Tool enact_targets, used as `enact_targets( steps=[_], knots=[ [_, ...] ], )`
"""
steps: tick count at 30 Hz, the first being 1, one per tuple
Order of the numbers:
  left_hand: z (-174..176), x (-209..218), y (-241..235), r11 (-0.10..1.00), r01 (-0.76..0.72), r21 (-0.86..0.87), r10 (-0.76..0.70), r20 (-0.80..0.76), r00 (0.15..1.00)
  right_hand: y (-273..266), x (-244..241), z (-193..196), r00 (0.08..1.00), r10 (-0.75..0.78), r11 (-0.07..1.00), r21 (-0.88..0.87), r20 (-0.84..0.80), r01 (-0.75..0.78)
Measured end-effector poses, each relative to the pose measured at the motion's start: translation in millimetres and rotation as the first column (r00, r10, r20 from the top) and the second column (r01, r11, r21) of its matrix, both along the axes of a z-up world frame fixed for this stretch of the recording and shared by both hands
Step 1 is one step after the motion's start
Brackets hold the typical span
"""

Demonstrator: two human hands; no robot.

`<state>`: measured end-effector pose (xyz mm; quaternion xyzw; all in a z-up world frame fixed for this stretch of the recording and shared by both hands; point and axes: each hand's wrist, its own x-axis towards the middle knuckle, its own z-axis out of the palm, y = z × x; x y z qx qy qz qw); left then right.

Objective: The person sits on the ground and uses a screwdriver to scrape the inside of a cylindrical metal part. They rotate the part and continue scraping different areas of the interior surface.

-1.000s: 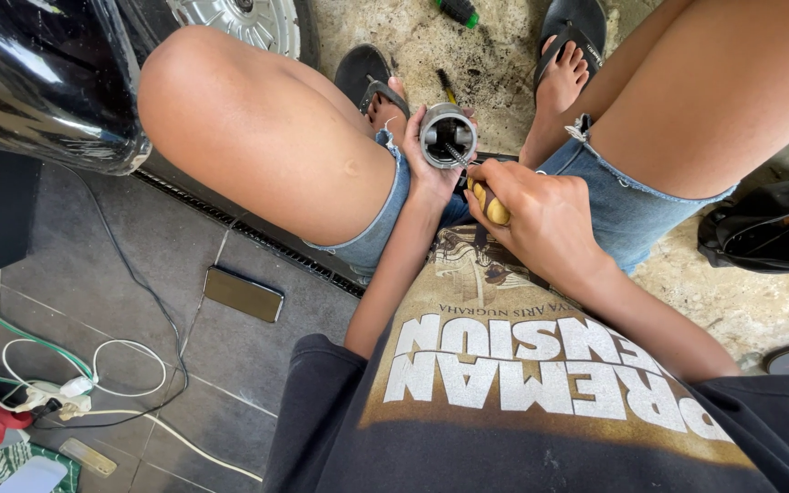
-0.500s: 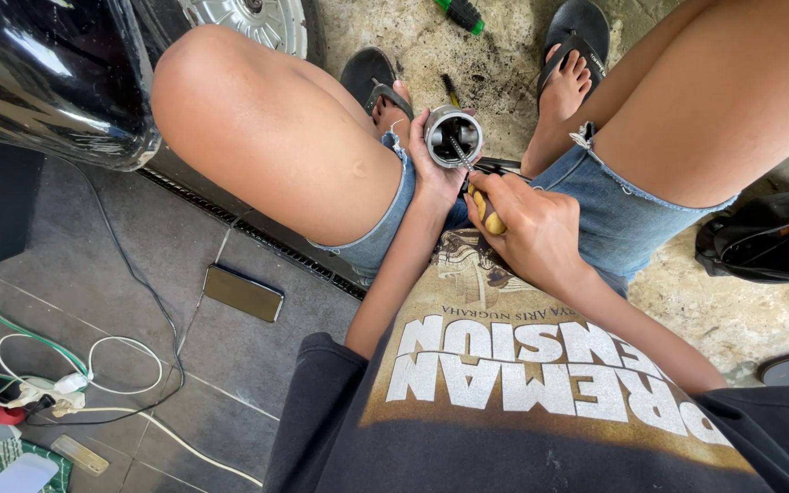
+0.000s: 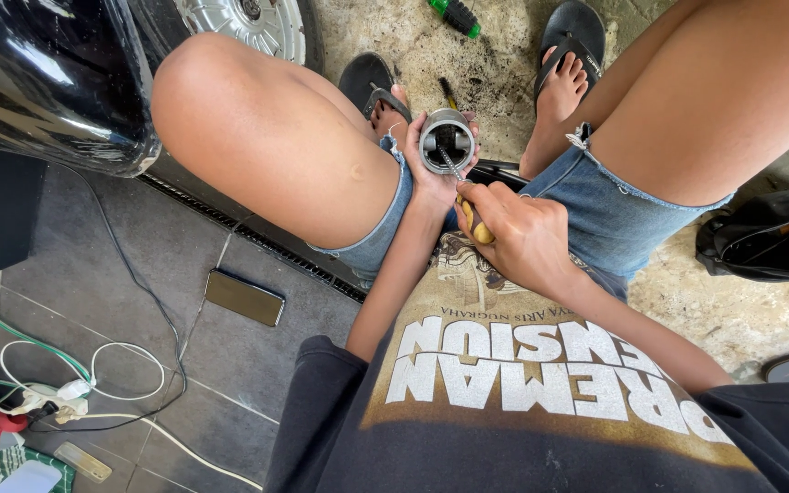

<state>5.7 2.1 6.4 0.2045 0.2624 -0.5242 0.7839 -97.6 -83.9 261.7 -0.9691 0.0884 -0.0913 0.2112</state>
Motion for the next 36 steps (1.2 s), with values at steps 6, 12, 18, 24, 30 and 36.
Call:
enact_targets(
  steps=[6, 12, 18, 24, 30, 36],
  knots=[
    [-25, 1, 6, 0.999, 0.039, -0.036, -0.039, -0.009, 0.999, 2, -2, -11, 1.000, -0.020, 0.990, -0.140, 0.021, 0.023],
    [-24, 5, 7, 0.999, 0.020, -0.050, -0.021, -0.027, 0.999, 8, -3, -20, 0.999, -0.018, 0.976, -0.215, 0.045, 0.027],
    [-14, 0, 6, 1.000, -0.016, -0.027, 0.016, -0.001, 1.000, 0, -3, -2, 0.998, -0.039, 0.993, -0.114, 0.050, 0.044],
    [-13, 0, 5, 0.998, -0.020, -0.061, 0.022, 0.030, 0.999, 1, -1, -9, 0.995, -0.047, 0.996, -0.068, 0.091, 0.053],
    [-9, 1, 4, 0.999, -0.027, -0.025, 0.028, 0.045, 0.999, 5, -3, -19, 0.997, -0.024, 0.987, -0.157, 0.070, 0.034],
    [-11, 0, 7, 1.000, -0.006, -0.005, 0.006, 0.042, 0.999, 1, -1, -4, 1.000, -0.025, 0.996, -0.080, 0.011, 0.026]
  ],
)
